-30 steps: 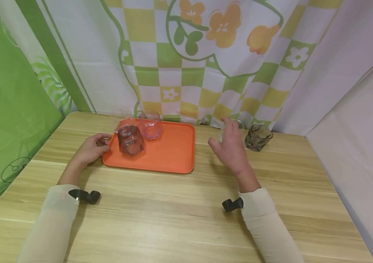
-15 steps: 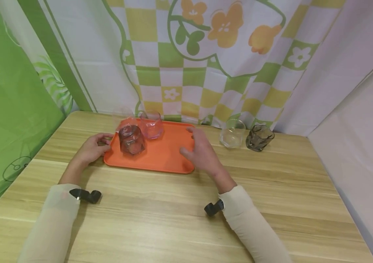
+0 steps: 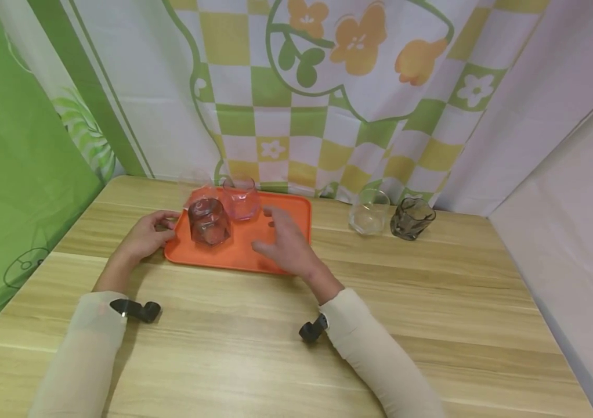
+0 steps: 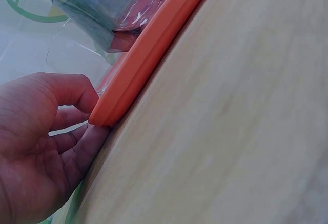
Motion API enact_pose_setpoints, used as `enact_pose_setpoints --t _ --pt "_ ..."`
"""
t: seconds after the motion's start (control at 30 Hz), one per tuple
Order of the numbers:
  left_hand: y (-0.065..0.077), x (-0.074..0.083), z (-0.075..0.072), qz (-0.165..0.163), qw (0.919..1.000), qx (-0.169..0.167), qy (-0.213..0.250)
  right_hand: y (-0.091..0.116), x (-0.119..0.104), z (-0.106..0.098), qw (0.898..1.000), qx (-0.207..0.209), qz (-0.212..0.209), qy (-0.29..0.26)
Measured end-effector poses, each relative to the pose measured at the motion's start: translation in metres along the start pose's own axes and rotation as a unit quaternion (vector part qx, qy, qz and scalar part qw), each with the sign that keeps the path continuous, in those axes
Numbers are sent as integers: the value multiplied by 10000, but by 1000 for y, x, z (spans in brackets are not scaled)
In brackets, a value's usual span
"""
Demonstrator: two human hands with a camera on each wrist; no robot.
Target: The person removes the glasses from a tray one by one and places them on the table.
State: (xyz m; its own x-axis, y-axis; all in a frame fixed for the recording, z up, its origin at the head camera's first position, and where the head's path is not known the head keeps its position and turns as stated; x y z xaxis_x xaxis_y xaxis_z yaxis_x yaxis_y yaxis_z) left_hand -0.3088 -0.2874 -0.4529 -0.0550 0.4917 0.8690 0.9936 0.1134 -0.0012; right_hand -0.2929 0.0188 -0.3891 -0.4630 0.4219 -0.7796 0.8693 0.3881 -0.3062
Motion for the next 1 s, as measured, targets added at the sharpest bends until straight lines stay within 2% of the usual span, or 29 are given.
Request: enact_pose_setpoints --t 0.23,0.47,0.63,0.87,1.0 --pt "0 0 -3 21 9999 28 -113 -10 -11 20 9993 3 -182 -331" --pt "0 2 -2 48 10000 81 -4 -18 -17 38 9977 30 -97 -676" --pt "-1 2 -1 114 9999 92 -12 -25 -17 49 9971 128 -163 -728" --pt "-1 3 0 121 9999 -6 17 -26 -11 60 9958 136 136 -900" --pt "0 4 0 131 9999 -13 71 -26 -11 65 9955 112 142 -932"
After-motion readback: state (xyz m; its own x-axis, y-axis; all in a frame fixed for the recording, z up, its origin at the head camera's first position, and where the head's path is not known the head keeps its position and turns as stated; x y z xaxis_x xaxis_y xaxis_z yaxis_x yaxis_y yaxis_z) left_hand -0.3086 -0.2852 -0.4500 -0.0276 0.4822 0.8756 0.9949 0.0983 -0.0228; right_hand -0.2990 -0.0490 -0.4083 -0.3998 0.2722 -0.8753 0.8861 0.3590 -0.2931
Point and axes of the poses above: each hand's wrist, its own y-axis away from the middle knuckle, its own z-axis out of the palm, x = y × z, the point moved 8 cm from there along -y, towards the middle knuckle, and after that the axes turned 9 degrees about x, right-handed, at the moved point
